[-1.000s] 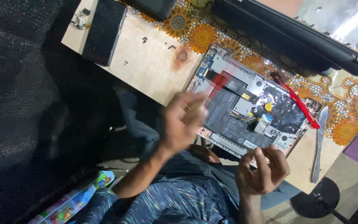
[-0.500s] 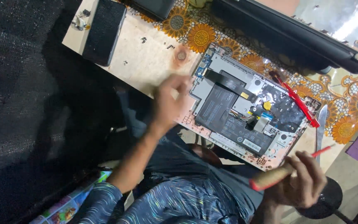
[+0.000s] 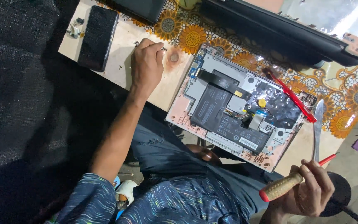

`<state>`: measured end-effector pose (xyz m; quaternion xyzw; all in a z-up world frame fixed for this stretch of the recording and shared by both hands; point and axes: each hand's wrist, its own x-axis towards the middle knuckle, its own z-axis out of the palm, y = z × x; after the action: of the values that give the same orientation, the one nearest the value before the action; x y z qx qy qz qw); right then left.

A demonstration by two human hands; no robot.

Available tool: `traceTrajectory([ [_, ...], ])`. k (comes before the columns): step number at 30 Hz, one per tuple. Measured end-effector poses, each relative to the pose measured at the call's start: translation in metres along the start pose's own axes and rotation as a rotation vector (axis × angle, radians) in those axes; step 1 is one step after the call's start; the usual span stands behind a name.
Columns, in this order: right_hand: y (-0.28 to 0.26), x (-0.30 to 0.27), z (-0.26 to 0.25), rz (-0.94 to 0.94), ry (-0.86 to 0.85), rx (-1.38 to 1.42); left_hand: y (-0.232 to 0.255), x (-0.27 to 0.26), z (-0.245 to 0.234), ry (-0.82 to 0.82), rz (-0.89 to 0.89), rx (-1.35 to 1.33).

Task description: A person is disassembling a laptop on a workbench, using a screwdriver to remove internal screws and their hands to disconnect ribbon cables.

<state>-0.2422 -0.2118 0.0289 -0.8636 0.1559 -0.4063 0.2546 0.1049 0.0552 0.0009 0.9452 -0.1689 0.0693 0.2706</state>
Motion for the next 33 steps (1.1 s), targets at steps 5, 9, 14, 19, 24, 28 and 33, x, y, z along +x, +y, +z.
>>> traceTrajectory([
  [5, 0.0, -0.001, -0.001, 0.0, 0.022, -0.019, 0.0, 0.002, 0.0, 0.017, -0.013, -0.028],
  [9, -0.002, 0.005, -0.004, -0.053, -0.02, -0.028, -0.003, 0.003, 0.0, 0.034, 0.014, -0.056],
  [14, 0.001, 0.0, -0.004, -0.045, -0.02, -0.021, -0.002, 0.001, -0.002, 0.053, 0.063, -0.062],
  [19, 0.007, -0.009, -0.008, -0.011, -0.061, -0.028, 0.001, -0.004, 0.003, 0.083, 0.085, 0.075],
  [24, 0.002, -0.005, -0.005, -0.029, -0.011, -0.056, 0.002, -0.008, 0.004, 0.113, 0.125, 0.162],
  [28, 0.001, -0.006, -0.009, -0.005, 0.018, -0.05, 0.001, -0.009, 0.001, 0.093, 0.096, 0.14],
  [33, -0.021, 0.0, -0.016, 0.098, -0.069, -0.051, 0.0, -0.011, -0.012, 0.109, 0.038, -0.251],
])
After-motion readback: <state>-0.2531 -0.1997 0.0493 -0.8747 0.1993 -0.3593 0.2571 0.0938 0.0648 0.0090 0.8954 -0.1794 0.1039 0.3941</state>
